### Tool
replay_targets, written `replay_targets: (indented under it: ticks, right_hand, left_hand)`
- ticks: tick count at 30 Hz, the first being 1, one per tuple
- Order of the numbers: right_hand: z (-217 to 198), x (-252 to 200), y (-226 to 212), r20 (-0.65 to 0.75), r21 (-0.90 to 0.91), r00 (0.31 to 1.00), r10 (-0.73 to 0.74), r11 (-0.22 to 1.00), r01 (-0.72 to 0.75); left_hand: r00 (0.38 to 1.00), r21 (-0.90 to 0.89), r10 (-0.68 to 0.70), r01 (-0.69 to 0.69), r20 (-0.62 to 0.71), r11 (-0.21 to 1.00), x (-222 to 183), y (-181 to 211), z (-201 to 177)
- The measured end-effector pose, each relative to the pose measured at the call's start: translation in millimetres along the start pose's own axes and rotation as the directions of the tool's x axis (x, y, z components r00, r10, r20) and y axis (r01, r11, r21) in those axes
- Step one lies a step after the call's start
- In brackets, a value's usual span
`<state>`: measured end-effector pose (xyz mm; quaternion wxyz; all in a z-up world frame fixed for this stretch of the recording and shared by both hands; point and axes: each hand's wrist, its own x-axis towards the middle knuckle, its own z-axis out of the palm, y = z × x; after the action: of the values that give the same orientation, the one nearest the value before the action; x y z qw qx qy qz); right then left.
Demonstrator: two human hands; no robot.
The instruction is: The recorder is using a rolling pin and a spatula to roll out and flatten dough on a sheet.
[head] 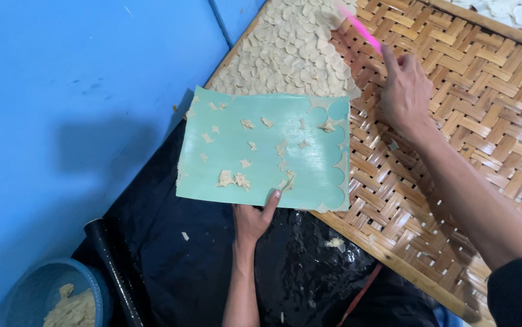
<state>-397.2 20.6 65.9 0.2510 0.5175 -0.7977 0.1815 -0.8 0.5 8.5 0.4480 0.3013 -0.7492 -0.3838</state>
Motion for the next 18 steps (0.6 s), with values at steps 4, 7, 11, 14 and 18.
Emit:
replay_targets:
  ticks: [4, 7, 11, 14, 18]
  right_hand:
    - [0.2, -10.5, 7.7, -0.059, 0.137, 0.998, 0.033, 0.990, -0.025]
    - [-13.2, -15.0, 5.7, -0.101, 0.395, 0.990, 0.102, 0.917, -0.054]
    - [-33.2, -16.9, 2.9, 0.044, 0.635, 0.971, 0.236, 0.744, -0.210]
    - [-36.5, -21.3, 3.3, 0.135, 0.714, 0.971, 0.196, 0.661, -0.232]
    - [-70.1, -22.9, -22.6, 0.271, 0.793, 0.959, 0.080, 0.546, -0.270]
  left_hand:
    - [1.000, -0.015, -0.005, 0.005, -0.013, 1.000, 1.5, 3.7, -1.8]
    - [0.999, -0.003, 0.018, -0.018, -0.040, 1.000, 2.0, 1.2, -2.7]
    - [0.997, -0.200, -0.074, 0.066, -0.035, 0.978, 3.6, -6.3, -4.3]
    - [0.981, -0.318, -0.188, 0.165, -0.041, 0.933, 0.2, -24.9, -10.2]
    - [0.925, -0.420, -0.363, 0.286, -0.113, 0.861, -25.8, -45.6, -36.3]
